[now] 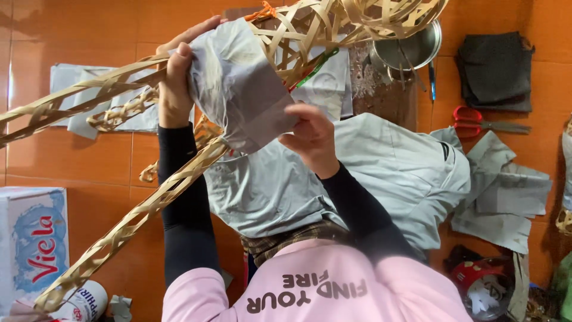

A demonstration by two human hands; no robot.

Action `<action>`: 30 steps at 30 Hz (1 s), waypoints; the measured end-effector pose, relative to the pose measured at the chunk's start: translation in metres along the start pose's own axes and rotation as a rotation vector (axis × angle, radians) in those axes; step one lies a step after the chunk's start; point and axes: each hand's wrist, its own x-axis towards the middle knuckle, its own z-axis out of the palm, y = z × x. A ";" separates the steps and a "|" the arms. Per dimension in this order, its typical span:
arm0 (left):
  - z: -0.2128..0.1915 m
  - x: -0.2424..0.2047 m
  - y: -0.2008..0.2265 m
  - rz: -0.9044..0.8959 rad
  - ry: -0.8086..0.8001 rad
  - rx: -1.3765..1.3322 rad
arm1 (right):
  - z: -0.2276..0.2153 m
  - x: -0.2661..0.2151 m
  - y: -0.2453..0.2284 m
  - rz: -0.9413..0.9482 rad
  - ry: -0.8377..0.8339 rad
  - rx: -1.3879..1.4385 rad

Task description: Applying glue and paper sheets to a bamboo giraffe frame to create a decorative model.

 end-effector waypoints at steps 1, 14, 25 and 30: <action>-0.001 -0.001 -0.001 0.003 0.004 0.002 | 0.000 -0.003 0.004 0.000 -0.005 0.001; -0.003 0.000 -0.008 0.050 0.006 -0.034 | 0.019 0.016 0.010 0.202 0.464 -0.217; -0.001 0.000 -0.012 0.039 0.015 0.008 | 0.011 0.028 0.021 0.230 0.447 -0.097; 0.001 0.002 -0.011 0.044 0.003 -0.020 | 0.013 0.033 0.010 0.243 0.396 -0.193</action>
